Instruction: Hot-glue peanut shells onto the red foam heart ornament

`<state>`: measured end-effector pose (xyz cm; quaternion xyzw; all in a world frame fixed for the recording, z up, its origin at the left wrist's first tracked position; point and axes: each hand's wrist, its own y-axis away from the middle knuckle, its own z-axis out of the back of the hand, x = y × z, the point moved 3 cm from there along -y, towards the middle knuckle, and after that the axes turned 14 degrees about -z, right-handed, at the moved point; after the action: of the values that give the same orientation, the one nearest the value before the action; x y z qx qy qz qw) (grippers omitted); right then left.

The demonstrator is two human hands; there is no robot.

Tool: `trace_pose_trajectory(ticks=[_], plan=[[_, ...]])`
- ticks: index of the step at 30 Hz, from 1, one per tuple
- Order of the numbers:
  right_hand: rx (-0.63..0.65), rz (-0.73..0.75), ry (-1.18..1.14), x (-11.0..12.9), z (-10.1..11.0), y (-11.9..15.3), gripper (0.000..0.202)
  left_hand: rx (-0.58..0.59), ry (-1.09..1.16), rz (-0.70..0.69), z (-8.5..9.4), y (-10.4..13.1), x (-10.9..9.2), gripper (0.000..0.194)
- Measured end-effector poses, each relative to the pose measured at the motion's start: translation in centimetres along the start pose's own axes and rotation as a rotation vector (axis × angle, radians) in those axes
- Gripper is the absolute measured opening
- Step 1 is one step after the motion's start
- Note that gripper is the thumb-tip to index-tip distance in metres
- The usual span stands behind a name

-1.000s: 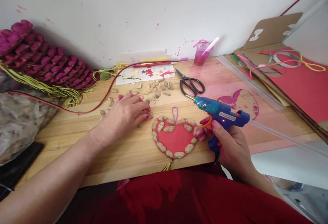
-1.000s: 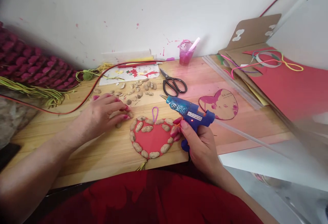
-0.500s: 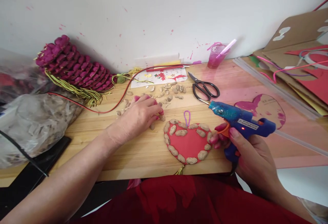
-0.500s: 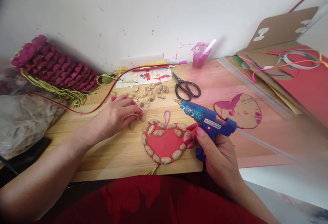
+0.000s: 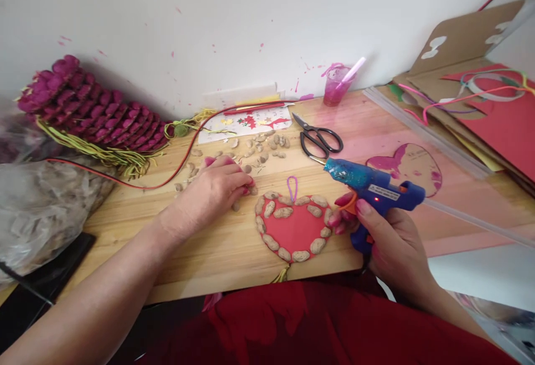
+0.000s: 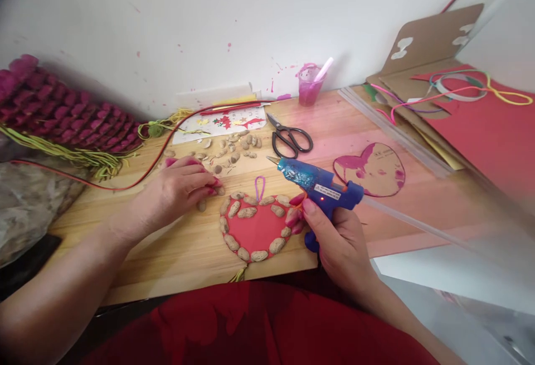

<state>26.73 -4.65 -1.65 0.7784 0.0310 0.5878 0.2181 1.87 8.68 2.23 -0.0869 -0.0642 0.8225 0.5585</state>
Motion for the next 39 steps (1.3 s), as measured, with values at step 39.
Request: trace_pose_trajectory(ticks=[39], plan=[[0.043,0.017,0.011,0.2,0.0,0.3,0.025,0.149,0.099,-0.217,-0.7,-5.9,-7.7,0.015]])
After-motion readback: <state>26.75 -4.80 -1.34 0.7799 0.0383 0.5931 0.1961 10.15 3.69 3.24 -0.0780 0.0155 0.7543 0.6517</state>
